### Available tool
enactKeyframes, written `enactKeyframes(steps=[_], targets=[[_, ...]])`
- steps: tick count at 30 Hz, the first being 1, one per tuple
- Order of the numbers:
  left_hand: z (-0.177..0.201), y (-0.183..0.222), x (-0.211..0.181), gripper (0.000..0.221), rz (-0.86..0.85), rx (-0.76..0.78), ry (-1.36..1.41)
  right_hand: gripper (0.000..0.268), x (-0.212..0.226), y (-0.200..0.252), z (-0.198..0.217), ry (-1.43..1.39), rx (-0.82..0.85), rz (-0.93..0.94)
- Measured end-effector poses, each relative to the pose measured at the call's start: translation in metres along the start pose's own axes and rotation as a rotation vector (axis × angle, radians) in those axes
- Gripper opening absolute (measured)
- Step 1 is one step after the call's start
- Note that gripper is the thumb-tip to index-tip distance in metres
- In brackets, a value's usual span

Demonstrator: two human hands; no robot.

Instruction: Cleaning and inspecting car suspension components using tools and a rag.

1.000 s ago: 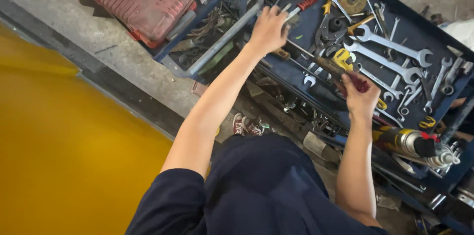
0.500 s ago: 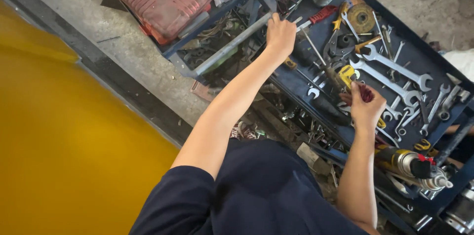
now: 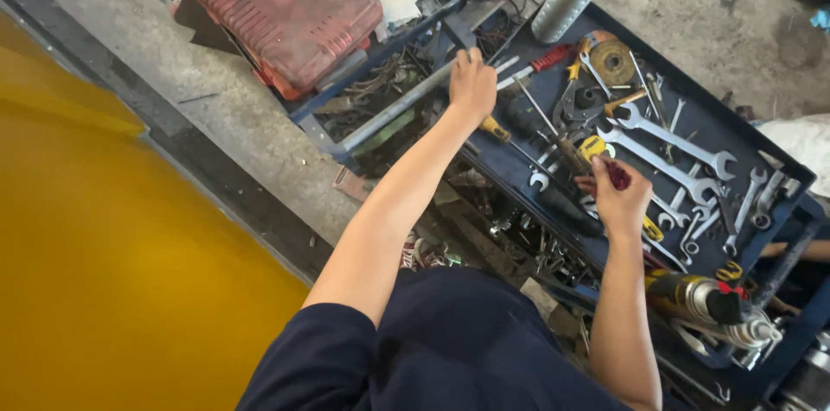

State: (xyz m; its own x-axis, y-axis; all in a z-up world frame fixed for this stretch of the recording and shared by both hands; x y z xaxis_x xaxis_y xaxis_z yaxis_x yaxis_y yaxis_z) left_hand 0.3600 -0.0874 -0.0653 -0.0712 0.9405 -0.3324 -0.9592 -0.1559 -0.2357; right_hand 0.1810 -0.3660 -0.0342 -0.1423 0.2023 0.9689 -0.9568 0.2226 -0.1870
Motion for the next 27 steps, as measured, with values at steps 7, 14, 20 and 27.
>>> enactKeyframes(steps=[7,14,20,27], targets=[[-0.002,0.0,0.002,0.013,0.057,0.005,0.0,0.023,0.02,0.012,-0.002,0.068,0.044,-0.006],[0.004,-0.002,-0.003,0.015,-0.056,-0.019,0.099,0.021,0.008,0.025,0.006,0.049,0.016,-0.022],[-0.012,-0.001,-0.004,0.02,-0.106,0.01,0.049,0.021,0.002,0.031,0.01,-0.017,-0.031,-0.019],[-0.002,0.001,-0.001,0.036,-0.043,0.203,0.089,0.023,0.006,0.033,0.004,0.005,-0.027,-0.045]])
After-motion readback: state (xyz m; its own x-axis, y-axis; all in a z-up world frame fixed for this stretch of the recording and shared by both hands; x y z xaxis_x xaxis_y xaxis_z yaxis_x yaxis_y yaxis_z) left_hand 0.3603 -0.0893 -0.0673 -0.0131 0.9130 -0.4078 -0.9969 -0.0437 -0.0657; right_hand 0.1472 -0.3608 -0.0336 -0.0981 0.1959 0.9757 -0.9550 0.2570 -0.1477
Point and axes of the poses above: each hand's wrist, its own y-axis away from the middle knuckle, its own z-axis out of the back of the hand, x = y × z, the point moved 5 cm from there along -y, towards the middle knuckle, and after that the axes turned 15 degrees about z, right-handed, at the moved point
